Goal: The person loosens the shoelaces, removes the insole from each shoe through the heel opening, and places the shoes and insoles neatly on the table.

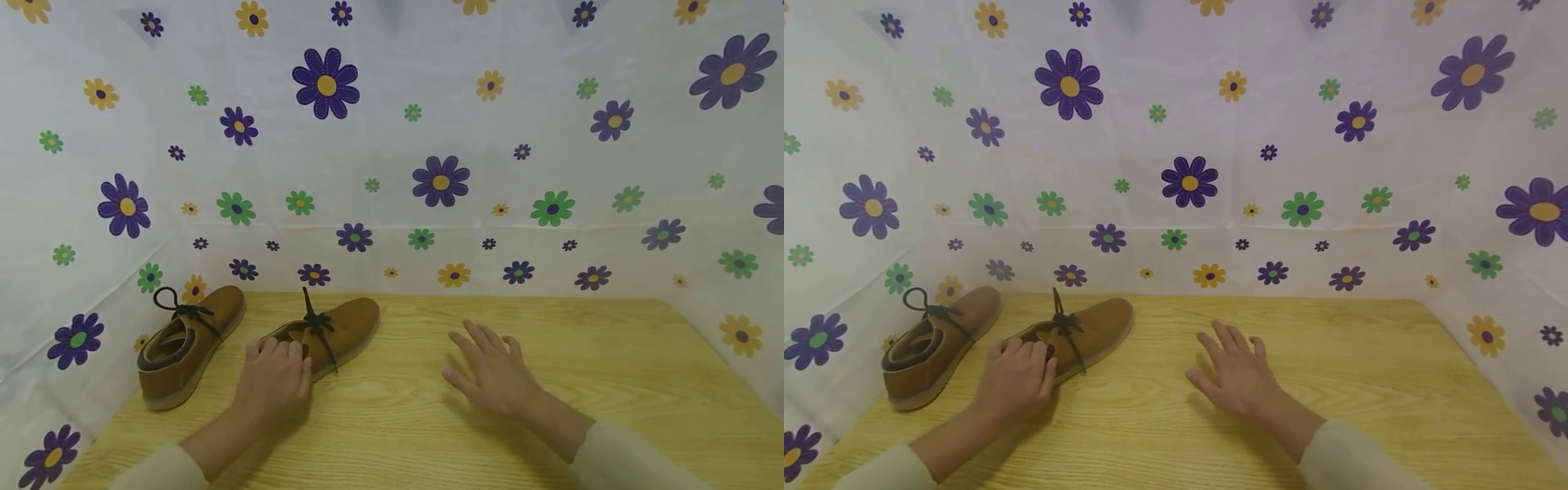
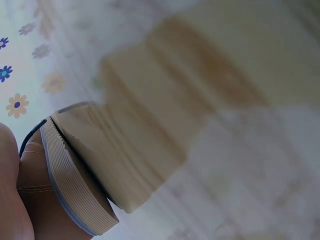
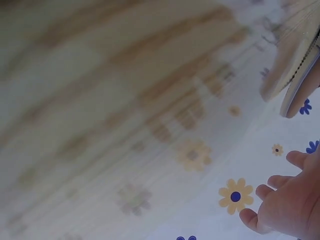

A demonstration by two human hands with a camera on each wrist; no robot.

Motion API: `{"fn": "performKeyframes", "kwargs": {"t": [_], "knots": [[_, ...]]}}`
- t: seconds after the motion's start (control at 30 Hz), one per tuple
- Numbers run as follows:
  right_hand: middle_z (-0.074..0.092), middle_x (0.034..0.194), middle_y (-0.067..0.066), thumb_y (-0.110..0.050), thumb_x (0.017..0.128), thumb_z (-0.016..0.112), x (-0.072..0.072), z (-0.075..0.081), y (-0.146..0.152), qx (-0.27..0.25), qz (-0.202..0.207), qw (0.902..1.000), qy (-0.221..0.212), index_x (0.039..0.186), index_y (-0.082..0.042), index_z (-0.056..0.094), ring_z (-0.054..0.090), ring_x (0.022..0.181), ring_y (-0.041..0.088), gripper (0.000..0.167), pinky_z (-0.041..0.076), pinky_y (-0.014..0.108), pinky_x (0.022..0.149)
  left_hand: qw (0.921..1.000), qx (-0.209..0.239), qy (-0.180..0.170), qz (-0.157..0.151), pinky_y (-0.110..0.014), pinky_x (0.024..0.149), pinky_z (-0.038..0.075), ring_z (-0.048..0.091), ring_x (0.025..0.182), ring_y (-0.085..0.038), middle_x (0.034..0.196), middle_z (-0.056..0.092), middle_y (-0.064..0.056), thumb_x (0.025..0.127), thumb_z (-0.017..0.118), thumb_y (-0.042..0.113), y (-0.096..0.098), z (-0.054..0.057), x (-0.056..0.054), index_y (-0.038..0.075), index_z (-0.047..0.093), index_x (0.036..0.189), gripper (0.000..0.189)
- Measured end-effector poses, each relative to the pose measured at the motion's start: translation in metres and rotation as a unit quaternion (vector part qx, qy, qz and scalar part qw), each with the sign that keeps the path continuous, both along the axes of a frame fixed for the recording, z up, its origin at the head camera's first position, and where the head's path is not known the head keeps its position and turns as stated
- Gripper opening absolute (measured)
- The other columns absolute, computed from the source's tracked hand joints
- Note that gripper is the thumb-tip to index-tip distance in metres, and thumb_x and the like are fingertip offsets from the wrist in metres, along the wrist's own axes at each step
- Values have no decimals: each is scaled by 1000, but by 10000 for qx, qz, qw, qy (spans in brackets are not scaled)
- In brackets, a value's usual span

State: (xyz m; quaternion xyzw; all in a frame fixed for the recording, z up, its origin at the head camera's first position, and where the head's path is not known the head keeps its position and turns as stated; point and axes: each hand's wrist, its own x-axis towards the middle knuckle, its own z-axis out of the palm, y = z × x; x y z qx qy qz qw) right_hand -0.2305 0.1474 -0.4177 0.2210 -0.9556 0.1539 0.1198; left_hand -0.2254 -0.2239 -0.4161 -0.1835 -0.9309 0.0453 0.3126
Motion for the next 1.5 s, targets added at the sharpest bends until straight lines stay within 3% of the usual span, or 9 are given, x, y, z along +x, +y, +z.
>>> {"fn": "performKeyframes", "kwargs": {"t": [0.37, 0.7, 1.13, 1.5], "knots": [[32, 161, 11, -57, 99, 48, -2, -2, -2, 42, -9, 10000, -85, 150, -16, 46, 33, 146, 33, 65, 29, 68, 107, 9996, -107, -250, -28, -49, 80, 35, 47, 70, -27, 63, 46, -3, 93, 50, 30, 17, -2, -4, 9, 48, 72, 30], [33, 161, 13, -55, 99, 48, -2, -1, -6, -115, 42, 9996, -250, 150, -16, 46, 33, 146, 36, 64, 28, 68, 107, 9994, -172, -261, -130, -50, 83, 36, 48, 71, -27, 63, 45, -2, 94, 51, 30, 28, -3, -4, 10, 48, 73, 29], [32, 161, 12, -53, 99, 51, -5, 0, -22, -96, 204, 9995, -229, 149, -16, 46, 33, 145, 34, 63, 28, 67, 107, 9982, -218, 172, -530, -48, 80, 37, 47, 69, -26, 64, 47, -3, 92, 52, 29, 45, -6, -4, 8, 49, 73, 29], [31, 162, 12, -56, 99, 49, -4, -1, -31, 69, 272, 9990, -339, 152, -18, 42, 32, 147, 35, 66, 27, 68, 109, 9928, -179, 705, -956, -45, 75, 36, 42, 65, -25, 61, 44, -3, 91, 46, 30, 57, -10, -3, 8, 46, 71, 29]]}}
